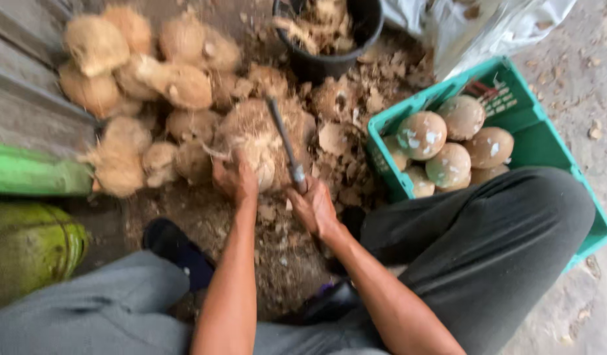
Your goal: The person sits on the ground and uses a machete to peel the husk off a coconut. They repeatedly strike the coconut against a wooden stump to remove the outer fibers, then place the peeled coconut into a green crate.
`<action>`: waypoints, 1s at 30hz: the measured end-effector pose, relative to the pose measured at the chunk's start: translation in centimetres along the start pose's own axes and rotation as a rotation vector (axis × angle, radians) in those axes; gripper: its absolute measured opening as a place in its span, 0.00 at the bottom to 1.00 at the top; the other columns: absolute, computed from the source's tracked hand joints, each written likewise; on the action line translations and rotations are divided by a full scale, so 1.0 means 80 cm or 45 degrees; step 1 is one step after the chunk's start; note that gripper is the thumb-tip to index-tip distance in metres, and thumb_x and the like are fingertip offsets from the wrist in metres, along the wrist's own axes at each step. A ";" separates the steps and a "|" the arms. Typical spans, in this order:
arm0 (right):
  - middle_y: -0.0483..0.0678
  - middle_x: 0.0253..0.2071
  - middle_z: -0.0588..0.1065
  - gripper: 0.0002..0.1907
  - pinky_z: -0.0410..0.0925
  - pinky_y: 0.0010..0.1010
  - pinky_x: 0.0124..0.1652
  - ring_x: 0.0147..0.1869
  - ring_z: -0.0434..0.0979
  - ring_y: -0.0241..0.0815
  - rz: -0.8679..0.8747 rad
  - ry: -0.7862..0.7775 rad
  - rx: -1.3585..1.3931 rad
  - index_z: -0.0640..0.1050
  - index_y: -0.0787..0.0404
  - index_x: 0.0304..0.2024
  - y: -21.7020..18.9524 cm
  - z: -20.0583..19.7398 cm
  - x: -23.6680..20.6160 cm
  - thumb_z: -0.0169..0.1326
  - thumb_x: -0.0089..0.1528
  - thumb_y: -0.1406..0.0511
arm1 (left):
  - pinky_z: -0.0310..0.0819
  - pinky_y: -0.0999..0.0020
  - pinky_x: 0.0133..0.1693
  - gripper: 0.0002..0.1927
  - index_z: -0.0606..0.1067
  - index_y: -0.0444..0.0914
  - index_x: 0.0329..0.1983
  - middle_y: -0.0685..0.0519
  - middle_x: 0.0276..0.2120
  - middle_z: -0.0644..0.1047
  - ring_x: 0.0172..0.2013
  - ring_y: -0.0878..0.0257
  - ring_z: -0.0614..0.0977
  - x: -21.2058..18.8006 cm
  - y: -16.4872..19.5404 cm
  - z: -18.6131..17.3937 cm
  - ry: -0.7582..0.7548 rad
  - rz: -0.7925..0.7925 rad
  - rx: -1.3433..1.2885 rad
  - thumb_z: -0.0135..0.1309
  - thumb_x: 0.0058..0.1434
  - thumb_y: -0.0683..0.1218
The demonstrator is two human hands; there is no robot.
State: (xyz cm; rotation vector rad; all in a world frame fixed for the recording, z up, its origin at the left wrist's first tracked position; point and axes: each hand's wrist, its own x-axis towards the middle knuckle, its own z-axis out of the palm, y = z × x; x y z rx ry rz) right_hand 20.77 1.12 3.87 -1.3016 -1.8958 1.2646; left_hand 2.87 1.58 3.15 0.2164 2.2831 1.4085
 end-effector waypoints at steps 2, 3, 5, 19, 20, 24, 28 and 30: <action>0.48 0.23 0.74 0.14 0.67 0.35 0.23 0.22 0.70 0.39 0.220 -0.103 0.182 0.78 0.65 0.32 0.005 0.005 -0.006 0.54 0.64 0.59 | 0.72 0.44 0.46 0.28 0.76 0.29 0.53 0.35 0.47 0.79 0.45 0.42 0.80 -0.005 0.002 0.001 0.062 0.024 0.075 0.54 0.64 0.58; 0.47 0.24 0.75 0.13 0.68 0.35 0.21 0.21 0.70 0.38 0.308 -0.141 0.271 0.79 0.63 0.34 0.011 0.008 -0.003 0.52 0.64 0.60 | 0.71 0.45 0.46 0.28 0.76 0.30 0.53 0.37 0.47 0.78 0.46 0.44 0.79 -0.005 0.003 0.002 0.144 0.133 0.119 0.56 0.62 0.58; 0.51 0.25 0.74 0.16 0.67 0.35 0.22 0.20 0.69 0.40 0.512 -0.371 0.036 0.79 0.67 0.35 0.028 0.013 0.002 0.54 0.65 0.59 | 0.72 0.47 0.46 0.27 0.77 0.32 0.53 0.40 0.48 0.79 0.46 0.46 0.79 -0.005 0.001 -0.002 0.144 0.256 0.012 0.57 0.61 0.58; 0.43 0.19 0.68 0.21 0.67 0.35 0.23 0.20 0.66 0.34 0.358 -0.190 0.216 0.72 0.60 0.29 -0.034 -0.049 0.010 0.56 0.65 0.51 | 0.65 0.56 0.35 0.22 0.75 0.42 0.27 0.53 0.26 0.73 0.28 0.59 0.72 0.033 0.003 -0.003 -0.119 -0.024 0.081 0.52 0.65 0.63; 0.42 0.18 0.67 0.19 0.65 0.34 0.22 0.19 0.65 0.34 0.304 -0.154 0.306 0.70 0.58 0.28 -0.040 -0.051 0.010 0.55 0.65 0.53 | 0.65 0.58 0.34 0.21 0.74 0.42 0.26 0.54 0.25 0.73 0.28 0.61 0.72 0.037 0.003 -0.005 -0.096 -0.004 0.095 0.52 0.64 0.62; 0.42 0.16 0.70 0.16 0.61 0.32 0.16 0.15 0.64 0.35 0.253 -0.075 0.533 0.74 0.56 0.25 -0.055 -0.030 -0.001 0.52 0.64 0.57 | 0.65 0.62 0.31 0.21 0.73 0.42 0.21 0.57 0.20 0.71 0.25 0.64 0.71 0.052 0.012 -0.009 -0.122 0.094 0.269 0.53 0.64 0.59; 0.42 0.17 0.68 0.18 0.60 0.28 0.17 0.16 0.63 0.33 0.308 -0.315 0.184 0.72 0.58 0.25 -0.054 -0.018 -0.003 0.55 0.66 0.56 | 0.62 0.61 0.28 0.22 0.69 0.43 0.19 0.57 0.18 0.67 0.22 0.61 0.69 0.053 0.018 -0.006 -0.177 0.097 0.197 0.54 0.63 0.59; 0.39 0.18 0.71 0.15 0.63 0.28 0.15 0.15 0.64 0.32 0.206 -0.290 0.439 0.75 0.56 0.26 -0.048 -0.026 0.000 0.54 0.64 0.57 | 0.62 0.60 0.27 0.20 0.70 0.42 0.19 0.57 0.18 0.68 0.22 0.62 0.68 0.053 0.020 -0.005 -0.162 0.058 0.093 0.54 0.62 0.57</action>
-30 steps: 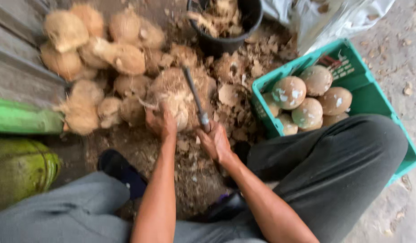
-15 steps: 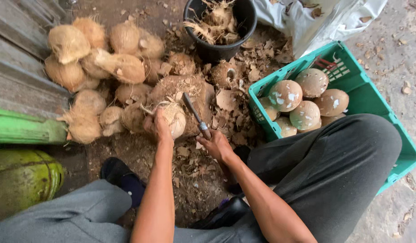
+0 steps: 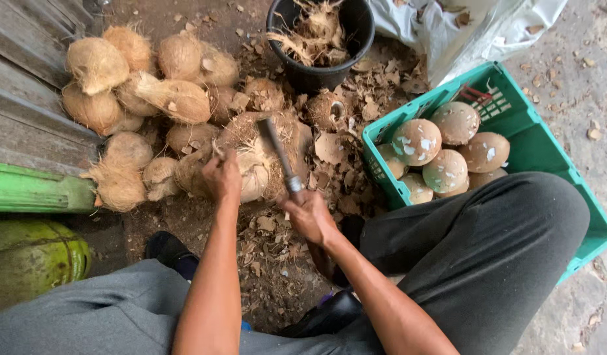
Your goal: The person sits on the ground and uses a machete to peel the husk off a coconut. They repeatedly strike the coconut against a wooden stump to remove the outer fibers, then place the peeled coconut into a green crate.
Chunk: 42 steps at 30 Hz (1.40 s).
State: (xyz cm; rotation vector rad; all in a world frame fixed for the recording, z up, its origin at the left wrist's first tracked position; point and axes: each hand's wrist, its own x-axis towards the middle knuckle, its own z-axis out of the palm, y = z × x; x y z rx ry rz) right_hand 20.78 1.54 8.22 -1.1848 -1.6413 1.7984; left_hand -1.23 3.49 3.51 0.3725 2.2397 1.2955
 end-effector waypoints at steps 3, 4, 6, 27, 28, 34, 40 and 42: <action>0.44 0.18 0.70 0.17 0.63 0.28 0.17 0.17 0.65 0.35 -0.209 0.164 0.297 0.72 0.59 0.24 0.007 -0.012 0.001 0.56 0.67 0.60 | 0.63 0.64 0.28 0.18 0.71 0.41 0.21 0.58 0.19 0.69 0.22 0.65 0.69 -0.004 0.001 -0.003 0.031 -0.016 0.057 0.54 0.63 0.55; 0.45 0.18 0.70 0.18 0.64 0.29 0.17 0.16 0.65 0.35 -0.176 0.214 0.267 0.71 0.59 0.23 0.010 -0.009 0.000 0.56 0.67 0.60 | 0.64 0.66 0.28 0.18 0.71 0.41 0.22 0.58 0.19 0.68 0.22 0.67 0.69 -0.006 0.002 -0.005 0.038 0.002 0.114 0.55 0.64 0.54; 0.45 0.17 0.71 0.21 0.64 0.29 0.17 0.15 0.65 0.36 -0.150 0.342 0.193 0.70 0.60 0.21 0.017 0.001 0.002 0.56 0.66 0.60 | 0.64 0.66 0.27 0.16 0.72 0.43 0.21 0.58 0.18 0.69 0.21 0.67 0.68 -0.009 0.005 -0.007 0.022 -0.053 0.110 0.53 0.62 0.54; 0.42 0.17 0.66 0.17 0.61 0.29 0.20 0.19 0.63 0.32 0.017 0.127 -0.141 0.70 0.58 0.24 0.042 0.006 0.025 0.57 0.64 0.58 | 0.65 0.58 0.35 0.16 0.67 0.40 0.37 0.61 0.28 0.64 0.29 0.65 0.67 0.020 -0.031 0.015 0.246 -0.012 -0.153 0.59 0.61 0.54; 0.42 0.18 0.65 0.18 0.59 0.30 0.20 0.19 0.61 0.32 -0.056 0.110 -0.021 0.68 0.58 0.24 0.039 0.004 0.023 0.57 0.65 0.59 | 0.65 0.58 0.36 0.18 0.67 0.40 0.40 0.61 0.30 0.63 0.31 0.65 0.67 0.020 -0.037 0.014 0.277 0.009 -0.163 0.60 0.61 0.54; 0.42 0.14 0.65 0.17 0.57 0.31 0.16 0.14 0.60 0.36 0.167 0.026 0.093 0.69 0.56 0.23 0.014 0.023 0.005 0.53 0.66 0.60 | 0.62 0.60 0.29 0.19 0.66 0.40 0.21 0.55 0.20 0.67 0.23 0.62 0.65 -0.003 -0.030 -0.014 0.128 -0.094 -0.002 0.56 0.62 0.54; 0.40 0.16 0.68 0.15 0.62 0.29 0.16 0.16 0.63 0.34 -0.032 0.049 -0.007 0.71 0.56 0.24 -0.002 0.010 0.001 0.54 0.65 0.60 | 0.63 0.65 0.24 0.20 0.70 0.41 0.17 0.59 0.18 0.69 0.20 0.68 0.68 -0.016 -0.015 -0.021 0.229 0.024 -0.064 0.54 0.61 0.55; 0.42 0.18 0.67 0.18 0.61 0.28 0.19 0.19 0.64 0.35 -0.280 0.135 0.025 0.70 0.59 0.25 0.000 0.010 0.003 0.56 0.68 0.61 | 0.59 0.64 0.24 0.20 0.68 0.42 0.17 0.57 0.17 0.68 0.19 0.66 0.66 -0.012 -0.021 -0.021 0.158 -0.018 -0.037 0.53 0.62 0.54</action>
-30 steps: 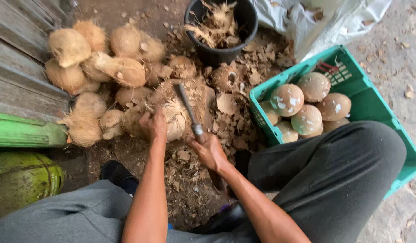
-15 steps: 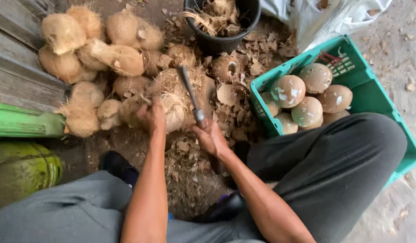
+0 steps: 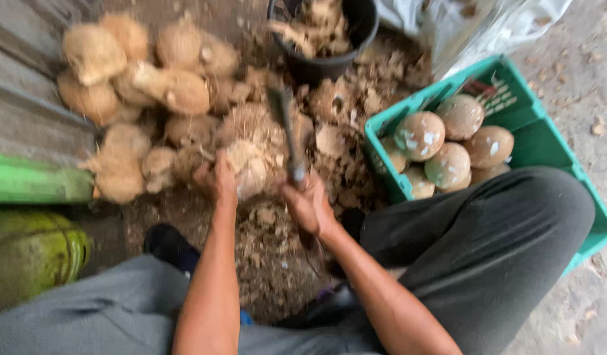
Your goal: The person sits on the ground and uses a machete to peel the husk off a coconut. They repeatedly strike the coconut against a wooden stump to remove the outer fibers, then place the peeled coconut into a green crate.
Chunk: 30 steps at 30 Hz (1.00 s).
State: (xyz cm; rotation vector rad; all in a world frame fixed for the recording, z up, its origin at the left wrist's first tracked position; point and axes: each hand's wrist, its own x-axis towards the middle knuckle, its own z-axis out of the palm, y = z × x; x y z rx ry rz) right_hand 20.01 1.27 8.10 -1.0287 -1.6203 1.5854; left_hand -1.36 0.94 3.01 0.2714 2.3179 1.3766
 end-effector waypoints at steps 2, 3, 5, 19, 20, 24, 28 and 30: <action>0.43 0.16 0.68 0.19 0.60 0.30 0.16 0.16 0.62 0.36 0.205 0.063 0.158 0.70 0.59 0.23 0.008 0.008 -0.002 0.56 0.67 0.59 | 0.57 0.62 0.24 0.21 0.66 0.40 0.18 0.55 0.17 0.67 0.20 0.62 0.65 0.002 -0.010 0.002 -0.036 -0.017 0.004 0.53 0.62 0.54; 0.44 0.15 0.68 0.20 0.59 0.31 0.15 0.14 0.61 0.37 0.278 0.102 0.231 0.69 0.60 0.22 0.013 0.013 -0.001 0.56 0.66 0.58 | 0.57 0.60 0.25 0.22 0.66 0.38 0.19 0.54 0.18 0.66 0.20 0.60 0.65 0.004 -0.014 0.007 -0.030 0.012 -0.030 0.53 0.63 0.54; 0.43 0.17 0.69 0.09 0.59 0.32 0.17 0.16 0.62 0.38 0.790 -0.089 0.196 0.73 0.53 0.30 0.025 0.019 0.000 0.56 0.64 0.62 | 0.62 0.60 0.26 0.21 0.68 0.35 0.22 0.53 0.20 0.69 0.23 0.59 0.69 0.004 -0.022 0.013 -0.008 0.112 -0.132 0.55 0.62 0.55; 0.43 0.18 0.65 0.20 0.61 0.35 0.20 0.18 0.61 0.37 0.399 -0.253 -0.357 0.68 0.60 0.23 0.066 0.035 -0.013 0.58 0.65 0.58 | 0.68 0.52 0.58 0.42 0.63 0.27 0.65 0.34 0.59 0.70 0.56 0.48 0.75 -0.016 0.008 -0.019 -0.161 -0.340 0.165 0.60 0.59 0.60; 0.43 0.18 0.65 0.20 0.61 0.35 0.20 0.18 0.62 0.37 0.436 -0.259 -0.346 0.69 0.59 0.23 0.066 0.036 -0.014 0.58 0.65 0.58 | 0.68 0.52 0.60 0.45 0.61 0.27 0.67 0.34 0.61 0.68 0.59 0.47 0.74 -0.019 0.009 -0.020 -0.157 -0.333 0.144 0.61 0.57 0.60; 0.41 0.18 0.68 0.10 0.68 0.32 0.20 0.17 0.67 0.37 0.547 -0.217 -0.076 0.73 0.49 0.26 0.048 0.036 -0.015 0.53 0.63 0.58 | 0.73 0.55 0.54 0.37 0.70 0.30 0.65 0.41 0.61 0.74 0.58 0.47 0.77 -0.007 -0.014 -0.013 -0.403 -0.259 -0.295 0.56 0.58 0.58; 0.46 0.16 0.66 0.18 0.62 0.33 0.17 0.15 0.62 0.37 0.605 -0.193 -0.158 0.69 0.55 0.23 0.013 0.020 -0.010 0.57 0.65 0.57 | 0.65 0.71 0.56 0.31 0.73 0.41 0.65 0.57 0.60 0.76 0.60 0.65 0.73 0.007 -0.050 0.019 -0.616 -0.181 -0.634 0.52 0.64 0.61; 0.47 0.17 0.68 0.14 0.64 0.29 0.19 0.16 0.66 0.34 0.520 -0.125 -0.211 0.73 0.52 0.26 -0.001 0.005 -0.003 0.58 0.64 0.57 | 0.70 0.66 0.54 0.33 0.73 0.37 0.64 0.51 0.58 0.76 0.58 0.60 0.75 0.009 -0.047 0.034 -0.543 -0.040 -0.747 0.56 0.62 0.61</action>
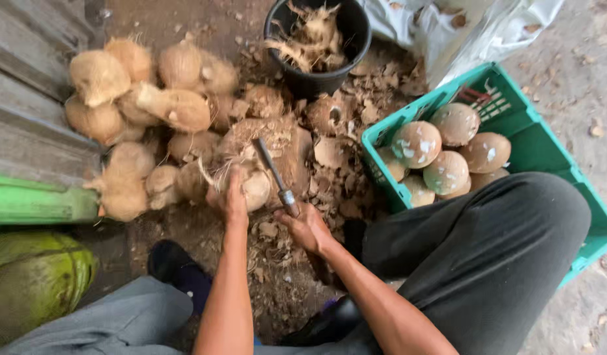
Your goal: The person sits on the ground and uses a machete to peel the husk off a coconut. They repeatedly strike the coconut against a wooden stump to remove the outer fibers, then place the peeled coconut into a green crate.
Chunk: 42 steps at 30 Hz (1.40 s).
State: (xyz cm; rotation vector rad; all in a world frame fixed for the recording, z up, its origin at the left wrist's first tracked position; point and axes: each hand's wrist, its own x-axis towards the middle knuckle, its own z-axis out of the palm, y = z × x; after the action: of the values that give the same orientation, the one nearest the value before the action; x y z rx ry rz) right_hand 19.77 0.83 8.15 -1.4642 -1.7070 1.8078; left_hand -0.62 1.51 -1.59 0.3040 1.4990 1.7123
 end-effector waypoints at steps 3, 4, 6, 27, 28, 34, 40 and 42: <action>0.47 0.19 0.73 0.17 0.66 0.34 0.15 0.14 0.68 0.37 -0.118 0.070 0.316 0.72 0.58 0.22 -0.003 -0.014 0.004 0.55 0.64 0.59 | 0.74 0.58 0.50 0.37 0.69 0.34 0.63 0.45 0.56 0.73 0.54 0.54 0.76 -0.011 0.005 0.011 0.357 -0.049 0.302 0.62 0.58 0.60; 0.48 0.18 0.72 0.19 0.65 0.33 0.16 0.14 0.67 0.37 -0.212 0.091 0.286 0.71 0.58 0.22 0.000 -0.015 0.006 0.55 0.66 0.59 | 0.75 0.56 0.48 0.39 0.68 0.33 0.63 0.42 0.55 0.72 0.53 0.52 0.77 -0.014 0.006 0.012 0.502 -0.079 0.409 0.64 0.57 0.60; 0.49 0.17 0.70 0.22 0.64 0.31 0.18 0.15 0.64 0.37 -0.414 0.156 0.226 0.69 0.60 0.23 0.008 -0.016 0.013 0.54 0.69 0.57 | 0.77 0.50 0.45 0.43 0.65 0.31 0.63 0.38 0.54 0.70 0.51 0.47 0.78 -0.026 0.012 0.014 0.577 0.036 0.517 0.69 0.54 0.60; 0.45 0.18 0.67 0.22 0.59 0.32 0.18 0.17 0.62 0.36 -0.400 0.120 0.466 0.68 0.59 0.21 0.018 -0.014 0.017 0.57 0.68 0.58 | 0.69 0.57 0.34 0.19 0.77 0.32 0.43 0.34 0.43 0.80 0.33 0.56 0.75 -0.028 0.036 0.028 0.530 0.020 0.530 0.65 0.61 0.51; 0.45 0.18 0.67 0.21 0.59 0.32 0.17 0.17 0.62 0.36 -0.329 0.119 0.474 0.69 0.58 0.22 0.021 -0.011 0.019 0.57 0.67 0.59 | 0.66 0.53 0.33 0.19 0.76 0.30 0.43 0.31 0.42 0.79 0.31 0.53 0.72 -0.029 0.035 0.028 0.523 -0.039 0.496 0.65 0.61 0.50; 0.50 0.20 0.69 0.14 0.62 0.35 0.17 0.17 0.66 0.41 0.361 -0.119 0.144 0.72 0.63 0.34 0.044 0.016 0.025 0.61 0.64 0.60 | 0.77 0.60 0.40 0.14 0.80 0.34 0.42 0.47 0.39 0.81 0.38 0.57 0.81 -0.027 0.040 0.022 0.339 0.370 0.267 0.63 0.57 0.47; 0.51 0.27 0.73 0.18 0.71 0.37 0.25 0.24 0.74 0.43 0.289 -0.070 -0.030 0.73 0.64 0.47 0.042 0.006 0.023 0.57 0.64 0.57 | 0.83 0.59 0.38 0.18 0.74 0.41 0.43 0.51 0.35 0.78 0.37 0.57 0.83 -0.039 0.073 0.000 0.439 -0.054 0.205 0.64 0.50 0.47; 0.49 0.30 0.74 0.17 0.73 0.38 0.28 0.26 0.75 0.42 0.250 -0.076 -0.175 0.72 0.61 0.46 0.044 0.004 0.022 0.56 0.64 0.56 | 0.80 0.57 0.40 0.17 0.77 0.40 0.41 0.49 0.36 0.80 0.37 0.56 0.82 -0.045 0.081 -0.002 0.662 -0.137 0.338 0.64 0.51 0.52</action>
State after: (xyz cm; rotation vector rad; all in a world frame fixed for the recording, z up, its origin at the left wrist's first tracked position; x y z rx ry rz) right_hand 20.19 0.99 4.23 -1.7041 -1.8036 1.8809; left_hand -1.11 -0.85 5.44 -0.0986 2.0851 1.5755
